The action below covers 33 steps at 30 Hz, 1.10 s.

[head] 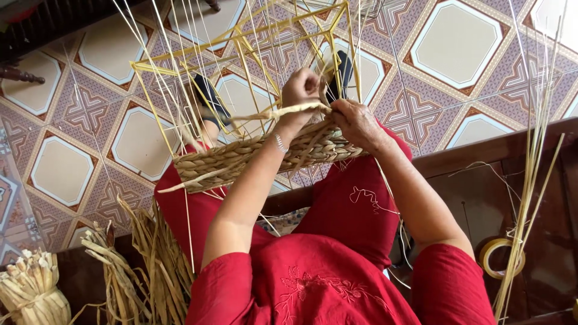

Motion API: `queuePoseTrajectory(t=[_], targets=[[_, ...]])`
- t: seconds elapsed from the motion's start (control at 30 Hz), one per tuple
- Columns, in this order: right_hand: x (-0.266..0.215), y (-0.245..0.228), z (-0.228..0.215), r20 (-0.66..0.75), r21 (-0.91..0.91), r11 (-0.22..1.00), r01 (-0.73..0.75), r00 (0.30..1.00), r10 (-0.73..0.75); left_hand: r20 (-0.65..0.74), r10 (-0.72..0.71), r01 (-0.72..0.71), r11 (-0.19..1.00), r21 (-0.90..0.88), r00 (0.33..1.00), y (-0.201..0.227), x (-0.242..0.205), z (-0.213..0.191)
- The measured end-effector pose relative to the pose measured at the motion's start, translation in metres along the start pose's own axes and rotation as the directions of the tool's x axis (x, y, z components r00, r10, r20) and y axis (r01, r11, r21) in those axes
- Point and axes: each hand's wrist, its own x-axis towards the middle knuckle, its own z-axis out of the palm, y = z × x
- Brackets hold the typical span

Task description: The person weaves dried plant fibers around a wire frame by hand, tucking and interlacing the strands through the structure, and trims excess fiber using scissors.

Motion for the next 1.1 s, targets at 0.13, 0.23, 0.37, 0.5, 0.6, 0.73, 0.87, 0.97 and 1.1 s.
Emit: queuePoseTrajectory(t=[0.13,0.23,0.37,0.5,0.6,0.73,0.87,0.97,1.1], targets=[[0.002,-0.001,0.005,-0.044,-0.020,1.000,-0.015,0.999,0.014,-0.088,-0.300,0.226,0.853,-0.471,0.950,0.026,-0.039,-0.023],[0.008,0.000,0.009,-0.062,-0.017,0.999,-0.029,0.998,0.028,0.111,-0.600,0.490,0.518,-0.701,0.792,0.066,-0.067,-0.049],[0.011,-0.004,0.018,-0.228,-0.048,0.996,0.078,0.970,-0.087,0.214,-0.428,0.437,0.536,-0.722,0.878,0.105,-0.089,-0.060],[0.016,-0.006,0.025,-0.231,-0.138,0.990,0.044,0.970,-0.075,0.229,-0.350,0.413,0.663,-0.625,0.908,0.119,-0.074,-0.077],[0.016,-0.008,0.017,-0.034,-0.224,0.974,0.029,0.999,-0.038,0.238,-0.176,0.278,0.811,-0.515,0.955,0.114,-0.044,-0.099],[0.007,-0.017,0.001,-0.043,-0.080,0.967,0.241,0.969,-0.245,0.317,-0.056,-0.053,0.944,0.325,0.947,0.096,-0.037,-0.099],[0.010,-0.014,0.009,-0.119,-0.046,0.991,0.126,0.984,-0.131,0.313,0.073,-0.297,0.573,0.764,0.947,0.056,-0.067,-0.086],[0.004,-0.005,0.021,-0.225,0.016,1.000,0.026,0.974,-0.022,0.335,0.102,-0.298,0.733,0.611,0.937,0.026,-0.107,-0.075],[0.003,0.000,0.031,-0.310,0.050,0.997,-0.067,0.947,0.079,0.357,-0.060,-0.161,0.814,0.558,0.932,0.015,-0.136,-0.068]])
